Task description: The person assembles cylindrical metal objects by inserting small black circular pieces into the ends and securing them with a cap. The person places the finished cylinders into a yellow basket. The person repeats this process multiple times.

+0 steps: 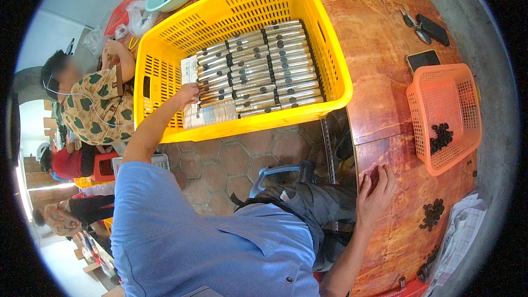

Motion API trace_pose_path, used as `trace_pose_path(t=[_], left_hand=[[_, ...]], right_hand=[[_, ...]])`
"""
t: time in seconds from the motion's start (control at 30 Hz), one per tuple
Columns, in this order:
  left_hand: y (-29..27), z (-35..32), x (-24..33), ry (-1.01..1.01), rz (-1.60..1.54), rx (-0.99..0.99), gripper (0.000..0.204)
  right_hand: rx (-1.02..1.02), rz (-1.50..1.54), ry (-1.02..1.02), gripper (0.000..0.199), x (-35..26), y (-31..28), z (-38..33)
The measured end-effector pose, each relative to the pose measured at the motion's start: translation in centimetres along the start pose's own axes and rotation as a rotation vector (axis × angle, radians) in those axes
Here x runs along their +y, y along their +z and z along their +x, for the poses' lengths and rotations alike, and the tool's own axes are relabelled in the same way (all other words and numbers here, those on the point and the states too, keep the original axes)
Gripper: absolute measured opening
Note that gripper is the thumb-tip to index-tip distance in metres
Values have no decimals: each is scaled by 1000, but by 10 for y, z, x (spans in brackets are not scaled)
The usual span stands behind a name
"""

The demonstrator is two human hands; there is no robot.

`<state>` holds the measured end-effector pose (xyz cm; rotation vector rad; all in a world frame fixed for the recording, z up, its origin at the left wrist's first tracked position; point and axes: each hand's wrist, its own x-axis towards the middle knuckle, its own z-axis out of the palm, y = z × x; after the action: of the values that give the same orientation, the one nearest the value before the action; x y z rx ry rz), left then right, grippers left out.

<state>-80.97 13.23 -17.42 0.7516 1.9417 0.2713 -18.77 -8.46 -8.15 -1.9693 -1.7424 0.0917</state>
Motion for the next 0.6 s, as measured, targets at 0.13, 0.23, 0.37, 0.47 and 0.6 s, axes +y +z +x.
trace_pose_path(t=[0.13, 0.23, 0.37, 0.47, 0.6], left_hand=[[10, -8, 7, 135, -90, 136, 62], [7, -27, 27, 140, -101, -82, 70], [-6, 21, -16, 148, -157, 38, 79], [2, 16, -3, 154, -104, 86, 79], [-8, 26, 5, 157, -85, 72, 74]], right_hand=[[8, 6, -12, 33, 2, 1, -1], [10, 12, -11, 33, 0, 0, 0], [6, 19, -17, 33, -1, 0, 1], [13, 16, -10, 33, -1, 1, -1], [19, 8, -36, 34, 1, 1, -1]])
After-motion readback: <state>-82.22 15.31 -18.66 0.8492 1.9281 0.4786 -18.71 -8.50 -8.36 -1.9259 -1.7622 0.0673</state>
